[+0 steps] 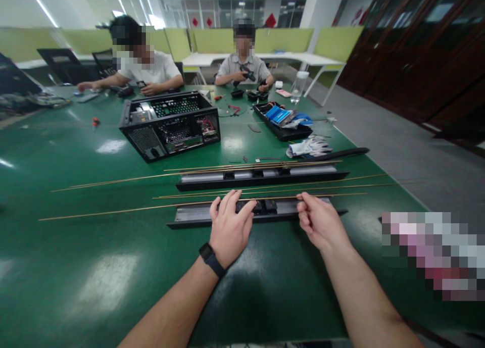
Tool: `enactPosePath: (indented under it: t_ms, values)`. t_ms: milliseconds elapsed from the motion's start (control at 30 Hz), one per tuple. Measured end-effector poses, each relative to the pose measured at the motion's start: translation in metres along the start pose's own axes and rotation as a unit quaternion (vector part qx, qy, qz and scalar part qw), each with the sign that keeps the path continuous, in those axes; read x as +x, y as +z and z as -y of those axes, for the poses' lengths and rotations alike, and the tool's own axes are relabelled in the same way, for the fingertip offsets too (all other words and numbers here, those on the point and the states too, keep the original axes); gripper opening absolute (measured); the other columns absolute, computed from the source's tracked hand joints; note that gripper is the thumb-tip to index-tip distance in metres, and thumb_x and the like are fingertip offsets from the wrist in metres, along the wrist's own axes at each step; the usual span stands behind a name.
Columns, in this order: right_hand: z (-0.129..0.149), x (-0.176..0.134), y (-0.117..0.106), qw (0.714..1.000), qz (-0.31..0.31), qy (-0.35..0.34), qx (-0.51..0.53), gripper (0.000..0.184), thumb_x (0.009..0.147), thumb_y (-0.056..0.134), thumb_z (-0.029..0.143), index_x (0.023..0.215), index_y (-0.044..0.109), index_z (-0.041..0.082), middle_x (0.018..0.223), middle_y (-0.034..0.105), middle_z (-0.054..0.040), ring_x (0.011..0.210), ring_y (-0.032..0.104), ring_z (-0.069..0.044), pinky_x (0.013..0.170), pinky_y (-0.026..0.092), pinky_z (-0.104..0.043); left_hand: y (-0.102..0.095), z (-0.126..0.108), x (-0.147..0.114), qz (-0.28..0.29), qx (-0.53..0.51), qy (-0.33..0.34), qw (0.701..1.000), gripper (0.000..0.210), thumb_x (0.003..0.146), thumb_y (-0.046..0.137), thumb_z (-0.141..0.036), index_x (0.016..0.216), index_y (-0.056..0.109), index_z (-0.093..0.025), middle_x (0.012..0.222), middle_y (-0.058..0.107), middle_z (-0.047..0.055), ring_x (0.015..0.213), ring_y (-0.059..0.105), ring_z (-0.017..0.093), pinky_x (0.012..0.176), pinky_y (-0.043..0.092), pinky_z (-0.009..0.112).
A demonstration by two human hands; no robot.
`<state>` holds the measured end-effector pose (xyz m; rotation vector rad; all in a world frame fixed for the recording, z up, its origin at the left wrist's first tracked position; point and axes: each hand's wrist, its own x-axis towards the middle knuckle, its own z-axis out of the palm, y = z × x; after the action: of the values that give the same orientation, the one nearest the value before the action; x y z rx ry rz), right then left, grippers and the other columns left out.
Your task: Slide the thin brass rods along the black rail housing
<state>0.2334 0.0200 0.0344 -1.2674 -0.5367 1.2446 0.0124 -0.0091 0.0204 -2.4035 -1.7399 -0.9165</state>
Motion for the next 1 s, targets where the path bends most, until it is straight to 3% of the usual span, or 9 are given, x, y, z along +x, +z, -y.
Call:
enactPosePath:
  t_ms: [300, 600, 1000]
  values:
    - [-0.0028, -0.0025, 0.0023, 0.998, 0.041, -0.004, -0.051, 0.030, 0.076, 0.078, 0.038, 0.088, 0.066, 0.013, 0.060, 0.061, 0.0012, 0.028, 0.038, -0.004, 0.022, 0.019, -0.014, 0.0004, -0.0001, -0.0002, 0.001, -0.002, 0.001, 1.000, 0.031, 0.095, 0.054, -0.027, 0.123, 0.064, -0.034, 0.143, 0.054, 0.009, 0.140, 0.041, 0.027, 0.115, 0.022, 0.054]
    - [-0.0028, -0.0001, 0.0014, 1.000, -0.002, 0.000, -0.008, 0.021, 0.077, 0.076, 0.031, 0.082, 0.064, 0.015, 0.056, 0.057, 0.0030, 0.028, 0.037, -0.005, 0.021, 0.021, -0.015, 0.0011, 0.0010, -0.0003, -0.001, 0.000, 0.003, 1.000, 0.031, 0.095, 0.054, -0.027, 0.124, 0.064, -0.035, 0.143, 0.054, 0.008, 0.140, 0.041, 0.027, 0.116, 0.022, 0.054]
    - [-0.0047, -0.0024, 0.0048, 0.999, 0.022, -0.006, -0.035, 0.028, 0.076, 0.077, 0.036, 0.087, 0.066, 0.013, 0.058, 0.059, 0.0021, 0.028, 0.038, -0.005, 0.022, 0.019, -0.015, 0.0007, 0.0004, 0.0003, 0.001, 0.003, 0.001, 1.000, 0.030, 0.095, 0.054, -0.027, 0.123, 0.064, -0.035, 0.143, 0.054, 0.008, 0.140, 0.041, 0.027, 0.116, 0.021, 0.054]
